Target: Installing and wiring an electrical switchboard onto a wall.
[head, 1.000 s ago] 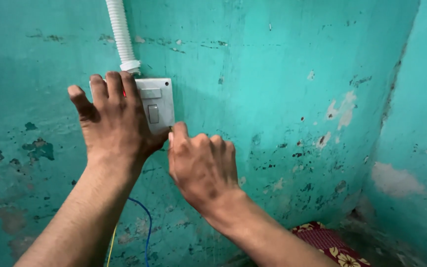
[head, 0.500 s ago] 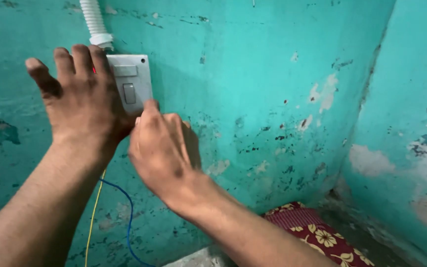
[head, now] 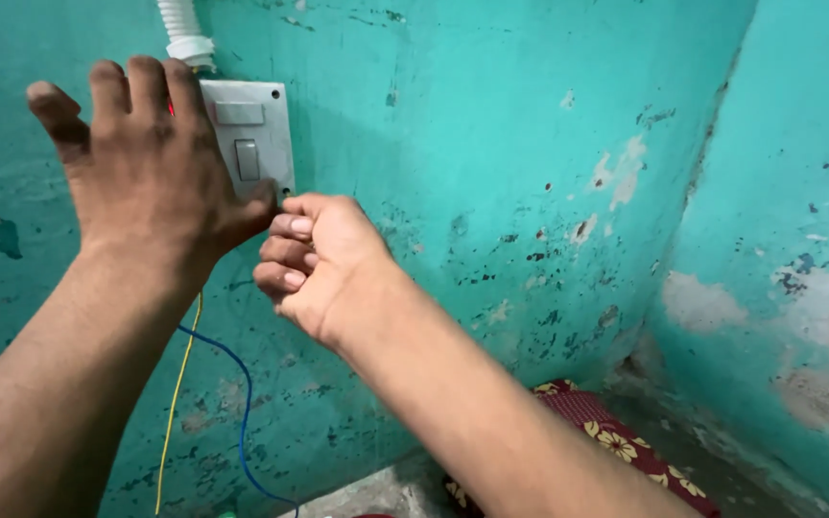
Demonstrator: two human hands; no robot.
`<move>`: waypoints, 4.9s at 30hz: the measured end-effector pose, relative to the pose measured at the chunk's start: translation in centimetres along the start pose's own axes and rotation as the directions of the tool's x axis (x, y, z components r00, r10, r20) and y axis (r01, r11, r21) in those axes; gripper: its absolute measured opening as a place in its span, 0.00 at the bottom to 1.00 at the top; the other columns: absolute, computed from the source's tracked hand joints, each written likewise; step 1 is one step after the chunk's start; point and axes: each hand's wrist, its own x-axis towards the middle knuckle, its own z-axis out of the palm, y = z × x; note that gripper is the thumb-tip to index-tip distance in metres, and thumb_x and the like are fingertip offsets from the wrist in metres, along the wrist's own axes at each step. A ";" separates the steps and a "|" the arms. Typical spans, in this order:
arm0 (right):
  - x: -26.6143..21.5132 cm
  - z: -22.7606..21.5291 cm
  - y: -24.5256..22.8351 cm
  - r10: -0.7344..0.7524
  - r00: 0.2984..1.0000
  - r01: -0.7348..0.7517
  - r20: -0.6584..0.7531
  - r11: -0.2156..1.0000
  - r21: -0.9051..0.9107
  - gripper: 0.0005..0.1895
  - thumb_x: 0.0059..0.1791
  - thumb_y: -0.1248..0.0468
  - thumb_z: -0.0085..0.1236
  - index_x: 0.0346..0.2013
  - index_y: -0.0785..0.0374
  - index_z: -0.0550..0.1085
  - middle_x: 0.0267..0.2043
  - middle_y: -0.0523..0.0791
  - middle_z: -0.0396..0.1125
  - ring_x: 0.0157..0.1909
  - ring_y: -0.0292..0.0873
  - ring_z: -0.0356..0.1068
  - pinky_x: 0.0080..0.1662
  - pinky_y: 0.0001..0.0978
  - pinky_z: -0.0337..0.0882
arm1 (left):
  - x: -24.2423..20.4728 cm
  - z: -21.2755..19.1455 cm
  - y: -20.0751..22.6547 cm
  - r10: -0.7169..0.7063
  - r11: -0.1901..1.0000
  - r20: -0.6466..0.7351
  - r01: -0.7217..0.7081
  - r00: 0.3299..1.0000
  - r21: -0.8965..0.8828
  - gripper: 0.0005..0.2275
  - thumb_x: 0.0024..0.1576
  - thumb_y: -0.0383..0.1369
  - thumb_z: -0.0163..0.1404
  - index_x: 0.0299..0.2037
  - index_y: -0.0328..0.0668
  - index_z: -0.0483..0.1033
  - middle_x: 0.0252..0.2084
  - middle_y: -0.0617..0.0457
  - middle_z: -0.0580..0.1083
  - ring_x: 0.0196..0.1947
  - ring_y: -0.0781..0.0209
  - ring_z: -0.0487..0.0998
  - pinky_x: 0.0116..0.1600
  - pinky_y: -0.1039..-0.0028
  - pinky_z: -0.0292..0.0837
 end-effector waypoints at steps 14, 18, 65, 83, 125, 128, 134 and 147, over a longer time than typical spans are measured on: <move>-3.3 2.4 -0.1 -0.557 0.813 0.113 -0.169 0.435 -0.893 0.14 0.50 0.55 0.52 0.33 0.65 0.74 0.25 0.50 0.62 0.26 0.47 0.59 0.29 0.41 0.59 | 0.4 -2.2 -0.2 0.008 1.000 0.068 -0.007 0.998 -0.016 0.56 0.32 0.65 0.61 0.67 0.29 0.64 0.59 0.39 0.67 0.64 0.44 0.64 0.66 0.44 0.41; -3.4 2.9 -0.3 -0.143 0.933 0.057 -0.330 0.965 -0.257 0.08 0.49 0.61 0.46 0.37 0.63 0.69 0.19 0.39 0.51 0.16 0.34 0.42 0.20 0.30 0.45 | 0.4 -1.8 0.0 0.015 0.999 0.050 -0.013 0.999 -0.035 0.54 0.31 0.59 0.62 0.67 0.30 0.64 0.60 0.41 0.67 0.64 0.46 0.64 0.65 0.45 0.43; -1.3 0.9 0.4 0.243 0.945 -0.200 -0.221 0.959 0.200 0.20 0.54 0.53 0.47 0.20 0.51 0.56 0.16 0.34 0.42 0.14 0.32 0.38 0.19 0.24 0.40 | 1.3 -5.4 -0.5 -0.077 0.950 0.145 0.117 0.986 -0.289 0.33 0.35 0.43 0.50 0.56 0.41 0.69 0.54 0.49 0.70 0.60 0.55 0.66 0.55 0.48 0.50; -1.5 2.1 0.0 0.188 0.950 -0.127 -0.249 0.962 0.242 0.19 0.55 0.50 0.44 0.24 0.55 0.60 0.18 0.36 0.45 0.15 0.32 0.39 0.19 0.25 0.40 | 1.0 -4.4 -0.7 -0.057 0.967 0.126 0.086 0.990 -0.238 0.32 0.38 0.44 0.49 0.56 0.40 0.69 0.54 0.48 0.70 0.60 0.54 0.66 0.56 0.48 0.48; -1.4 2.4 2.0 0.060 0.933 -0.083 -0.355 0.995 -0.048 0.19 0.54 0.51 0.50 0.23 0.52 0.60 0.16 0.37 0.45 0.15 0.34 0.39 0.19 0.27 0.42 | 1.6 -6.0 -0.4 -0.082 0.949 0.210 0.141 0.974 -0.282 0.34 0.37 0.40 0.48 0.58 0.36 0.65 0.54 0.44 0.68 0.59 0.50 0.64 0.57 0.49 0.50; -1.7 3.6 1.4 0.129 0.930 -0.117 -0.344 0.992 0.055 0.21 0.54 0.47 0.46 0.24 0.56 0.60 0.17 0.38 0.50 0.14 0.33 0.40 0.18 0.25 0.43 | 1.8 -6.4 -0.3 -0.096 0.936 0.209 0.160 0.973 -0.313 0.33 0.38 0.40 0.48 0.58 0.37 0.65 0.55 0.45 0.68 0.61 0.50 0.64 0.59 0.49 0.50; -0.9 2.6 1.7 0.074 0.915 -0.055 -0.398 0.997 0.058 0.20 0.55 0.51 0.46 0.23 0.54 0.59 0.17 0.37 0.46 0.15 0.34 0.39 0.19 0.26 0.42 | 1.5 -6.0 -0.2 -0.104 0.927 0.196 0.166 0.975 -0.336 0.32 0.39 0.39 0.48 0.58 0.37 0.65 0.56 0.46 0.67 0.62 0.50 0.63 0.59 0.45 0.49; -1.0 2.2 0.6 0.091 0.916 -0.088 -0.391 0.996 0.026 0.19 0.55 0.52 0.46 0.24 0.56 0.59 0.17 0.36 0.43 0.15 0.33 0.38 0.19 0.26 0.40 | 1.3 -5.2 -0.1 -0.088 0.939 0.164 0.137 0.983 -0.315 0.34 0.38 0.40 0.48 0.60 0.36 0.64 0.57 0.44 0.67 0.62 0.49 0.63 0.58 0.43 0.50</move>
